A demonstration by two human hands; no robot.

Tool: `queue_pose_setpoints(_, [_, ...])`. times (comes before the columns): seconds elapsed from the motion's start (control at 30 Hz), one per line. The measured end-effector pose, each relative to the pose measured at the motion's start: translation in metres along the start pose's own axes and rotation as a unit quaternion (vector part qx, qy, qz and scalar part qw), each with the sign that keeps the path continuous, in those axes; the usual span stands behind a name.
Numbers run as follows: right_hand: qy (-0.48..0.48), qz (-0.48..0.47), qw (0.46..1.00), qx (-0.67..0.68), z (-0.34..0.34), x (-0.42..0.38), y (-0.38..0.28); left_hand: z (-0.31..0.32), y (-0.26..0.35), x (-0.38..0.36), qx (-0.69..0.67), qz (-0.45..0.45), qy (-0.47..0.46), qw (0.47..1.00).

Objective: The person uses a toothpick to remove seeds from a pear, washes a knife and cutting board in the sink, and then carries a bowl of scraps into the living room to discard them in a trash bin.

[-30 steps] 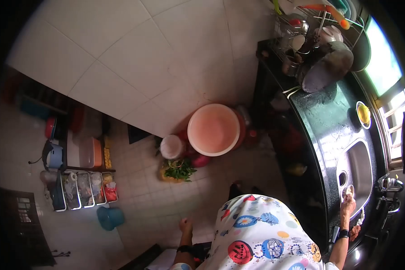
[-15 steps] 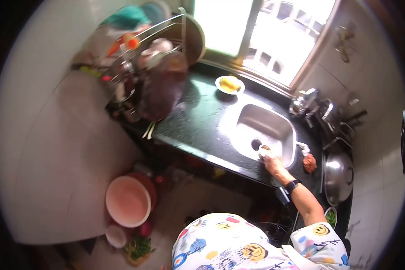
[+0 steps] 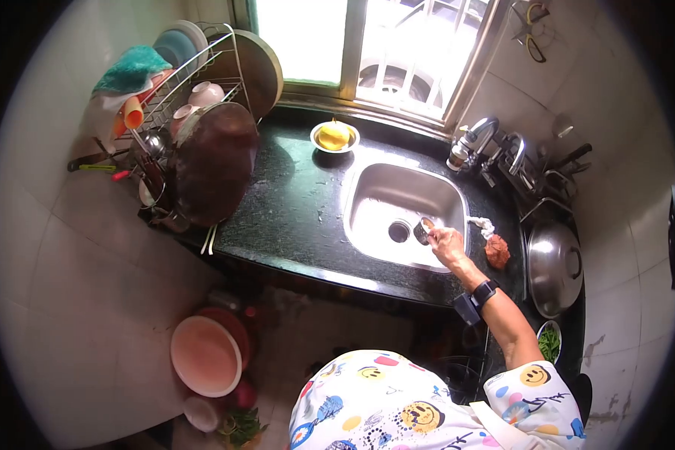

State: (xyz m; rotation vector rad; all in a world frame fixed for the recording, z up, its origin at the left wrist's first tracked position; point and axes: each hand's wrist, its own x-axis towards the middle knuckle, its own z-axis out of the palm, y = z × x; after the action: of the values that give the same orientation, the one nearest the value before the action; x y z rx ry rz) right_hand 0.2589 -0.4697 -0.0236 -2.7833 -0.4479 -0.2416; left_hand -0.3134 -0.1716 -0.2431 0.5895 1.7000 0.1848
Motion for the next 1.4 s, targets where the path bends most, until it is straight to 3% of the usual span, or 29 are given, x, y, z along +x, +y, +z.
queue_pose_setpoints(0.43, [-0.092,-0.007,0.996,0.001,-0.012,0.027,0.009,0.002,-0.022,-0.011,0.004,0.009,0.008,1.0])
queue_pose_setpoints(0.6, [-0.086,-0.015,0.996,0.006,-0.002,0.029,0.027,-0.008,-0.032,-0.006,0.007,0.029,0.008,1.0])
queue_pose_setpoints(0.8, [-0.089,-0.017,0.996,0.022,-0.007,0.025,0.037,-0.043,-0.017,0.074,-0.047,0.199,-0.063,0.977])
queue_pose_setpoints(0.87, [-0.079,-0.024,0.996,0.033,-0.008,0.024,0.038,0.035,0.075,-0.061,-0.04,0.189,-0.082,0.978])
queue_pose_setpoints(1.0, [-0.081,-0.016,0.996,0.044,-0.009,0.022,0.039,0.123,0.183,-0.126,-0.017,0.314,-0.232,0.92])
queue_pose_setpoints(1.07, [-0.087,-0.006,0.995,0.042,-0.008,0.022,0.039,0.175,0.222,-0.167,0.0,0.331,-0.294,0.897])
queue_pose_setpoints(1.2, [-0.079,0.014,0.994,0.077,-0.012,0.024,0.033,0.275,0.257,-0.223,0.052,0.328,-0.399,0.855])
queue_pose_setpoints(1.4, [-0.1,0.011,0.994,0.031,0.009,0.009,0.036,0.401,0.245,-0.254,0.103,0.247,-0.514,0.815])
